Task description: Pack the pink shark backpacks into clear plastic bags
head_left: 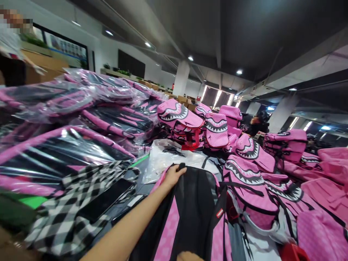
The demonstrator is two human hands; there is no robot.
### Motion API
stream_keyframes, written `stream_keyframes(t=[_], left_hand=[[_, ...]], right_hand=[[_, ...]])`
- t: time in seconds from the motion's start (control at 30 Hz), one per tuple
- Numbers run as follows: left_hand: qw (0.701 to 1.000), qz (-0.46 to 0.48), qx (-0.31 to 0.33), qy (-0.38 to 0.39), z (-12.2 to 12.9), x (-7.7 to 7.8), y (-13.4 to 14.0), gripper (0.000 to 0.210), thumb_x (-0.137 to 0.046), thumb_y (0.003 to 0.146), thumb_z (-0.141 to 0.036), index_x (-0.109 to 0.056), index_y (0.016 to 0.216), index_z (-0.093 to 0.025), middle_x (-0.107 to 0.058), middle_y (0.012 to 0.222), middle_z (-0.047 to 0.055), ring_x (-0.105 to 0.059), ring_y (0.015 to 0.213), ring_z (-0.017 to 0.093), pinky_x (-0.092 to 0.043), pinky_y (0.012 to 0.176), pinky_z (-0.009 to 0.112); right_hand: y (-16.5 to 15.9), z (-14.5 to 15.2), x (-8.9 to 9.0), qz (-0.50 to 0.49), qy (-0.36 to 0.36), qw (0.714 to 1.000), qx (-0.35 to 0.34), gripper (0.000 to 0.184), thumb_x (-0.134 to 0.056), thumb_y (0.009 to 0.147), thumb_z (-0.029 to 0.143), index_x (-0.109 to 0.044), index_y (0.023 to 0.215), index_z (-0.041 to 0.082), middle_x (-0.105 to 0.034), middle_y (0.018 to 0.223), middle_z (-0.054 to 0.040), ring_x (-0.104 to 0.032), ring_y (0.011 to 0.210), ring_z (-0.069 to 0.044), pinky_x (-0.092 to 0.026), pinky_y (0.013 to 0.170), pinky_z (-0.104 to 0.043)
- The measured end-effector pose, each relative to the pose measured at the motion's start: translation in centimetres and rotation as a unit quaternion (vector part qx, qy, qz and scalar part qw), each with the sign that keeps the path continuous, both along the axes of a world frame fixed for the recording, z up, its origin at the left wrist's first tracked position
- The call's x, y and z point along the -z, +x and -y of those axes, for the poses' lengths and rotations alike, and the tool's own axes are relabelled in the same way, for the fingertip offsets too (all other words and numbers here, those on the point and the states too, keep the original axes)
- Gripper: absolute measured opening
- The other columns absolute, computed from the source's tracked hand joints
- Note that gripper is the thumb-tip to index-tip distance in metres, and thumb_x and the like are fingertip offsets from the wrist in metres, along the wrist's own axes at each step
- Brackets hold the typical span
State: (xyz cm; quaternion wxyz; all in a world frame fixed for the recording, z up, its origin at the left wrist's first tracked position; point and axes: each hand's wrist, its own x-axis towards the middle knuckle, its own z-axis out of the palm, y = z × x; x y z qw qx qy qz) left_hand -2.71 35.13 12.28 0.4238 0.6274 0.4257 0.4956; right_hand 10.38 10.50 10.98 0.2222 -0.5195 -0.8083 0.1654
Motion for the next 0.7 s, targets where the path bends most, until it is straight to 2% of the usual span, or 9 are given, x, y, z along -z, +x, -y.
stream_keyframes(t=[0.1, 0.13, 0.2, 0.27, 0.33, 0.4, 0.43, 0.53, 0.7], left_hand=[[0.997, -0.041, -0.046, 0.036, 0.9, 1.7, 1.6, 0.017, -0.077, 0.070, -0.027, -0.067, 0.081, -0.018, -0.065, 0.109, 0.010, -0.061, 0.113, 0.035, -0.045, 0.102, 0.050], [0.994, -0.060, -0.066, 0.060, 1.2, 1.9, 1.9, 0.025, -0.075, 0.072, -0.023, -0.068, 0.094, -0.017, -0.061, 0.123, 0.013, -0.055, 0.124, 0.038, -0.040, 0.109, 0.053], [0.977, -0.123, -0.095, 0.148, 1.7, 1.8, 2.5, 0.043, -0.072, 0.078, -0.020, -0.063, 0.120, -0.017, -0.052, 0.141, 0.017, -0.043, 0.137, 0.039, -0.031, 0.115, 0.056], [0.939, -0.210, -0.038, 0.271, 2.3, 1.4, 3.8, 0.046, -0.065, 0.087, -0.019, -0.057, 0.131, -0.020, -0.054, 0.142, 0.016, -0.045, 0.137, 0.035, -0.030, 0.116, 0.055], [0.887, -0.278, 0.111, 0.352, 3.2, 1.1, 5.9, 0.036, -0.060, 0.092, -0.019, -0.060, 0.128, -0.023, -0.063, 0.133, 0.011, -0.053, 0.128, 0.030, -0.036, 0.113, 0.049], [0.846, -0.308, 0.247, 0.358, 4.0, 1.3, 8.3, 0.032, -0.061, 0.093, -0.021, -0.061, 0.125, -0.024, -0.067, 0.129, 0.008, -0.058, 0.122, 0.027, -0.041, 0.108, 0.044], [0.841, -0.310, 0.278, 0.346, 4.3, 1.6, 9.4, 0.033, -0.062, 0.093, -0.022, -0.061, 0.126, -0.024, -0.067, 0.129, 0.008, -0.058, 0.122, 0.027, -0.041, 0.107, 0.044], [0.865, -0.286, 0.277, 0.307, 4.8, 2.8, 11.6, 0.044, -0.062, 0.092, -0.019, -0.056, 0.135, -0.025, -0.065, 0.135, 0.009, -0.056, 0.126, 0.027, -0.038, 0.110, 0.045], [0.902, -0.230, 0.264, 0.255, 4.3, 4.1, 12.1, 0.048, -0.063, 0.087, -0.014, -0.059, 0.133, -0.027, -0.062, 0.138, 0.008, -0.054, 0.126, 0.027, -0.038, 0.110, 0.045]], right_hand=[[5.0, -0.6, -1.8, -0.014, 0.009, 0.993, 0.119, 0.030, -0.057, 0.092, 0.056, -0.073, 0.103, 0.033, -0.072, 0.079, -0.0019, -0.068, 0.069, -0.020, -0.051, 0.061, -0.029], [6.9, -1.8, -2.6, -0.023, 0.019, 0.983, 0.182, 0.034, -0.052, 0.094, 0.056, -0.072, 0.101, 0.030, -0.071, 0.075, -0.0024, -0.067, 0.064, -0.019, -0.048, 0.058, -0.028], [10.8, -5.0, -3.8, -0.045, 0.050, 0.933, 0.354, 0.041, -0.050, 0.093, 0.060, -0.069, 0.082, 0.025, -0.065, 0.064, -0.0023, -0.063, 0.058, -0.019, -0.042, 0.053, -0.027], [13.6, -8.4, -4.1, -0.058, 0.056, 0.904, 0.420, 0.046, -0.050, 0.090, 0.062, -0.059, 0.065, 0.024, -0.057, 0.052, -0.0015, -0.058, 0.049, -0.019, -0.038, 0.047, -0.027], [14.8, -11.0, -3.8, -0.068, 0.063, 0.899, 0.428, 0.048, -0.051, 0.087, 0.062, -0.049, 0.056, 0.026, -0.052, 0.046, -0.0008, -0.056, 0.045, -0.020, -0.038, 0.046, -0.028], [14.4, -12.1, -3.4, -0.081, 0.091, 0.893, 0.434, 0.043, -0.052, 0.085, 0.060, -0.048, 0.059, 0.026, -0.058, 0.053, -0.0026, -0.062, 0.054, -0.022, -0.044, 0.052, -0.030], [13.7, -12.1, -3.3, -0.085, 0.112, 0.891, 0.431, 0.038, -0.053, 0.084, 0.058, -0.051, 0.065, 0.026, -0.063, 0.060, -0.0039, -0.065, 0.061, -0.023, -0.047, 0.056, -0.030], [10.7, -9.9, -3.5, -0.063, 0.173, 0.906, 0.382, 0.026, -0.056, 0.081, 0.050, -0.059, 0.085, 0.025, -0.070, 0.073, -0.0046, -0.068, 0.066, -0.023, -0.049, 0.061, -0.030], [6.1, -5.0, -5.9, -0.019, 0.305, 0.908, 0.288, 0.018, -0.060, 0.082, 0.041, -0.064, 0.087, 0.024, -0.067, 0.065, -0.0028, -0.063, 0.051, -0.018, -0.048, 0.053, -0.027]])
